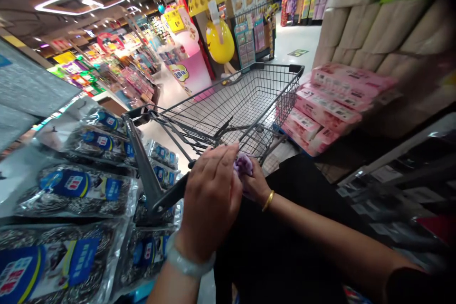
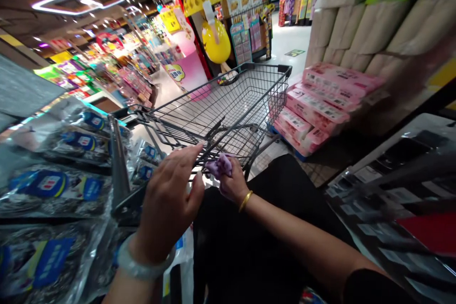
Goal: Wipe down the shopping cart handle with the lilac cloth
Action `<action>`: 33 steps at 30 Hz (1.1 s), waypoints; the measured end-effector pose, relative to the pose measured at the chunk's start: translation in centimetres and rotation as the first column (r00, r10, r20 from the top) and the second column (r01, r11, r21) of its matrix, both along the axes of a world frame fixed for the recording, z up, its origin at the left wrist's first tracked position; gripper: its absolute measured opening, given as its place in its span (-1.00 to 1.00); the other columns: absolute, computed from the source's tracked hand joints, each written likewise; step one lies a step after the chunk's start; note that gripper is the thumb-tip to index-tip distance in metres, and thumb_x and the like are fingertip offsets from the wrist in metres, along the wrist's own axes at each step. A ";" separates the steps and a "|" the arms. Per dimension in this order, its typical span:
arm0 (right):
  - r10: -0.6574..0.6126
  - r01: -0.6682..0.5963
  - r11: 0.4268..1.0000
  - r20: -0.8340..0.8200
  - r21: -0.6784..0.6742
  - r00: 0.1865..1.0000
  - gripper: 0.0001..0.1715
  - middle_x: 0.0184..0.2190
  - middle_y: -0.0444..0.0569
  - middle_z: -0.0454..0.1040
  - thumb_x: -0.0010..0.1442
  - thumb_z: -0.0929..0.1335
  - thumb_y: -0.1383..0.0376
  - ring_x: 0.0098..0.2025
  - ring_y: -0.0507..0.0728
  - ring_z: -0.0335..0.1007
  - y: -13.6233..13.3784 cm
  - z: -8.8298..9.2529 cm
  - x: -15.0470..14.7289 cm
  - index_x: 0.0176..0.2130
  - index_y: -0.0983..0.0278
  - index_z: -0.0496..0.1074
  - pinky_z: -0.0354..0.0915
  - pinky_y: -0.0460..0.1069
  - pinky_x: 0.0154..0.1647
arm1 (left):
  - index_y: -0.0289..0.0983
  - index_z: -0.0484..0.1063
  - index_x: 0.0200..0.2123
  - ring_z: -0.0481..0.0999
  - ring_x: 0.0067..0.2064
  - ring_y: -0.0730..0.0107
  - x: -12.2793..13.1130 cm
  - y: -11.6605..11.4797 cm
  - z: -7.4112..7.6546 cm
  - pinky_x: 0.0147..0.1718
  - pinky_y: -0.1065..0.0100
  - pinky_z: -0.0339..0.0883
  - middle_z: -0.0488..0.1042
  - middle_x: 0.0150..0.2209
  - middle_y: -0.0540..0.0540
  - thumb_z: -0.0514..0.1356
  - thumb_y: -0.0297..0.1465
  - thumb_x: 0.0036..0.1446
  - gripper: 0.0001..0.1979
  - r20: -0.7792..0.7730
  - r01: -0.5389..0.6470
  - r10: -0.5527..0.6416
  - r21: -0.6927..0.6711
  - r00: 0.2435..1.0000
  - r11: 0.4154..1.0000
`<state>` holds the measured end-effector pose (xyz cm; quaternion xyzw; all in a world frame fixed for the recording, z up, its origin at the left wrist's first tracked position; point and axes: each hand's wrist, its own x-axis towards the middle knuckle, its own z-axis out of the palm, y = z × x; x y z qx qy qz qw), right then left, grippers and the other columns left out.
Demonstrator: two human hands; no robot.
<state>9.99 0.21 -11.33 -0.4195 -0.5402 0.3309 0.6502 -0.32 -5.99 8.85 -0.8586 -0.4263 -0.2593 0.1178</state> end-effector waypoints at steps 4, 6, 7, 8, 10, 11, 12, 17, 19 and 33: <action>0.043 -0.047 0.991 0.034 0.124 0.998 -0.52 -0.01 0.01 0.42 0.05 0.38 0.37 0.08 0.22 0.34 0.6 0.9 0.1 0.00 0.16 0.39 0.32 0.18 0.20 | -0.40 0.20 0.35 0.43 0.26 0.14 2.1 5.2 -2.1 0.27 0.11 0.32 0.45 0.23 -0.32 0.05 -0.49 0.32 -0.46 -0.064 -0.045 0.042 -0.051 0.997 0.998; 0.059 -0.067 0.987 0.065 0.143 0.996 -0.51 0.00 0.01 0.42 0.00 0.38 0.37 0.10 0.23 0.33 1.3 0.0 0.3 -0.03 0.17 0.40 0.31 0.19 0.22 | -0.43 0.18 0.37 0.48 0.22 0.14 2.5 7.3 -2.7 0.21 0.15 0.36 0.46 0.22 -0.34 0.03 -0.47 0.35 -0.46 -0.146 -0.141 0.125 -0.106 0.981 0.984; 0.046 -0.052 0.993 0.063 0.104 0.997 -0.53 -0.02 0.02 0.43 -0.02 0.38 0.38 0.09 0.23 0.34 1.6 -0.9 0.3 -0.06 0.17 0.41 0.31 0.20 0.21 | -0.43 0.18 0.37 0.51 0.17 0.13 2.7 8.2 -3.0 0.15 0.17 0.41 0.48 0.20 -0.34 0.02 -0.45 0.37 -0.46 -0.201 -0.203 0.173 -0.143 0.964 0.969; 0.013 -0.015 0.999 0.048 0.035 0.999 -0.56 -0.04 0.02 0.43 -0.03 0.36 0.38 0.07 0.23 0.35 1.9 -2.0 0.3 -0.09 0.18 0.42 0.33 0.20 0.19 | -0.41 0.18 0.37 0.56 0.11 0.13 2.9 8.8 -3.3 0.07 0.19 0.45 0.51 0.17 -0.33 0.01 -0.43 0.38 -0.47 -0.262 -0.268 0.215 -0.188 0.941 0.945; -0.085 0.085 0.989 0.010 -0.125 0.996 -0.58 -0.10 0.01 0.44 -0.05 0.34 0.39 -0.01 0.22 0.38 2.2 -4.0 0.3 -0.13 0.18 0.41 0.37 0.21 0.12 | -0.35 0.21 0.37 0.64 -0.04 0.12 3.1 9.6 -3.8 -0.10 0.22 0.49 0.58 0.06 -0.29 0.00 -0.37 0.41 -0.49 -0.376 -0.382 0.269 -0.269 0.887 0.884; -0.124 0.123 0.977 0.003 -0.173 0.992 -0.56 -0.12 0.01 0.44 -0.06 0.33 0.40 -0.02 0.22 0.38 2.3 -4.7 0.3 -0.12 0.18 0.41 0.37 0.22 0.11 | -0.32 0.22 0.37 0.65 -0.11 0.13 3.2 9.8 -4.1 -0.17 0.24 0.48 0.60 -0.01 -0.27 -0.01 -0.36 0.42 -0.50 -0.414 -0.422 0.285 -0.290 0.864 0.859; -0.145 0.143 0.974 0.003 -0.178 0.989 -0.53 -0.11 0.01 0.44 -0.07 0.32 0.41 -0.01 0.22 0.38 2.2 -5.0 0.3 -0.10 0.18 0.41 0.37 0.23 0.11 | -0.30 0.24 0.36 0.66 -0.15 0.14 3.3 10.0 -4.5 -0.21 0.25 0.47 0.62 -0.06 -0.25 -0.03 -0.36 0.42 -0.51 -0.437 -0.451 0.301 -0.296 0.848 0.842; -0.026 0.015 0.993 0.097 0.114 0.995 -0.35 0.06 0.06 0.41 -0.07 0.35 0.41 0.18 0.27 0.31 2.3 -3.6 0.4 0.05 0.15 0.36 0.26 0.24 0.28 | -0.29 0.33 0.26 0.64 -0.15 0.15 3.0 10.3 -5.8 -0.25 0.29 0.39 0.61 -0.12 -0.25 -0.04 -0.35 0.43 -0.57 -0.424 -0.466 0.354 -0.196 0.834 0.863; 0.000 -0.013 0.994 0.118 0.111 0.993 -0.38 0.04 0.05 0.42 -0.06 0.35 0.41 0.16 0.26 0.32 2.9 -3.3 0.6 0.04 0.15 0.37 0.28 0.23 0.26 | -0.29 0.34 0.24 0.64 -0.18 0.14 2.9 10.3 -6.0 -0.30 0.30 0.35 0.61 -0.11 -0.24 -0.01 -0.33 0.42 -0.59 -0.427 -0.466 0.360 -0.171 0.829 0.868; -0.110 0.115 0.990 0.064 -0.087 0.992 -0.62 -0.12 0.05 0.43 0.01 0.34 0.42 0.01 0.25 0.36 7.0 -3.3 2.6 -0.12 0.21 0.39 0.34 0.24 0.16 | -0.23 0.38 0.19 0.64 -0.26 0.07 1.7 11.4 -6.0 -0.42 0.25 0.20 0.64 -0.13 -0.20 -0.06 -0.41 0.38 -0.60 -0.487 -0.520 0.401 -0.134 0.776 0.843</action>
